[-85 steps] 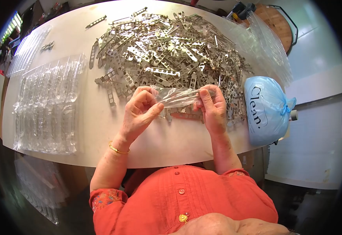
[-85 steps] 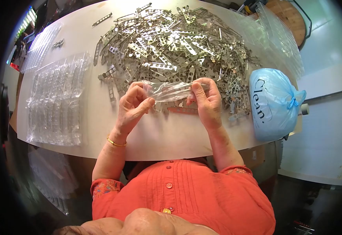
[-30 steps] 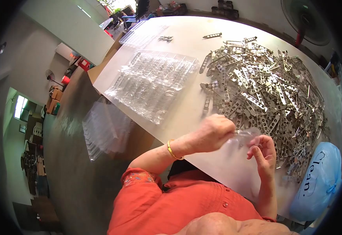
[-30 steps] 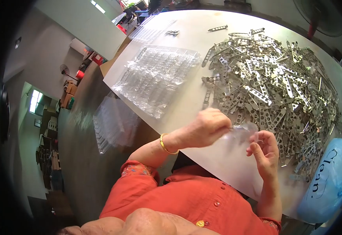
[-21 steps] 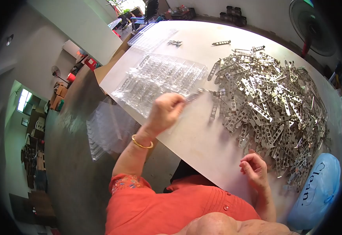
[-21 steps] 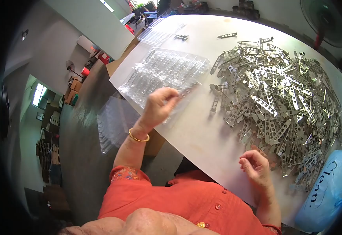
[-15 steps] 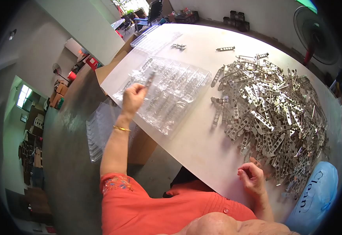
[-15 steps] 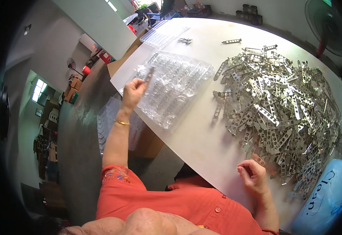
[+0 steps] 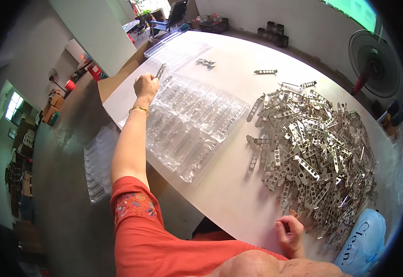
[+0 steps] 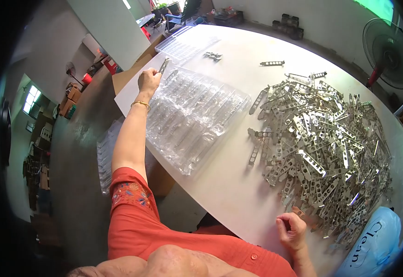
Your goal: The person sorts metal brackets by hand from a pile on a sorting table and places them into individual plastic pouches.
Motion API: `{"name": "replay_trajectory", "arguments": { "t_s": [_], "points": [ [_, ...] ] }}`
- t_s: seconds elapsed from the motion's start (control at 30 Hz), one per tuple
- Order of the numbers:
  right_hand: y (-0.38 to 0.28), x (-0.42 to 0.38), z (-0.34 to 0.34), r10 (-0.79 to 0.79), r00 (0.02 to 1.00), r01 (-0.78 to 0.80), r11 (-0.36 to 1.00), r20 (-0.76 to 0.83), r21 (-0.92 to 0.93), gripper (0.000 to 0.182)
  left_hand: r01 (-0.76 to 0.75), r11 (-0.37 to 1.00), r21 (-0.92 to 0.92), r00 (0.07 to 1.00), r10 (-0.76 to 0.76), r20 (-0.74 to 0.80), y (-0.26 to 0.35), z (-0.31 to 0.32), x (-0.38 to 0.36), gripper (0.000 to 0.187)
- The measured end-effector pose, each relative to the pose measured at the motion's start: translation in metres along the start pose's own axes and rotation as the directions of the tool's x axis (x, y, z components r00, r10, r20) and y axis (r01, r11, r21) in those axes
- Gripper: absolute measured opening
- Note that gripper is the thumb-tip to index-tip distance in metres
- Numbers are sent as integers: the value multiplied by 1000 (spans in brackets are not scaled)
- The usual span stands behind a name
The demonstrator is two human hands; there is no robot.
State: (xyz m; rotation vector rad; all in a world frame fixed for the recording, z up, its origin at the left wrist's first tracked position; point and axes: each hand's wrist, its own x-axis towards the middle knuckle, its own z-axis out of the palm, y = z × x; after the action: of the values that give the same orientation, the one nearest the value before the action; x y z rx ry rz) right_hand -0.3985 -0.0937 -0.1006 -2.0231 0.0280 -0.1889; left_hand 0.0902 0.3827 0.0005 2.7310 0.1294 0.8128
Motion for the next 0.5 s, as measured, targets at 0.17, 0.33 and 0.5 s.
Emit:
{"name": "replay_trajectory", "arguments": {
  "t_s": [0.17, 0.33, 0.5],
  "points": [
    [-1, 2, 1, 28, 999, -28, 999, -19, -31, 11, 34, 996, 83, 993, -43, 111, 4, 31, 11, 16],
    [2, 1, 2, 44, 999, -45, 998, -25, -45, 11, 77, 991, 108, 969, -100, 226, 0, 49, 13, 16],
    [0, 3, 2, 69, 997, -71, 995, -26, -73, 11, 23, 985, 170, 949, -75, 307, 2, 56, 11, 17]
  ]
}}
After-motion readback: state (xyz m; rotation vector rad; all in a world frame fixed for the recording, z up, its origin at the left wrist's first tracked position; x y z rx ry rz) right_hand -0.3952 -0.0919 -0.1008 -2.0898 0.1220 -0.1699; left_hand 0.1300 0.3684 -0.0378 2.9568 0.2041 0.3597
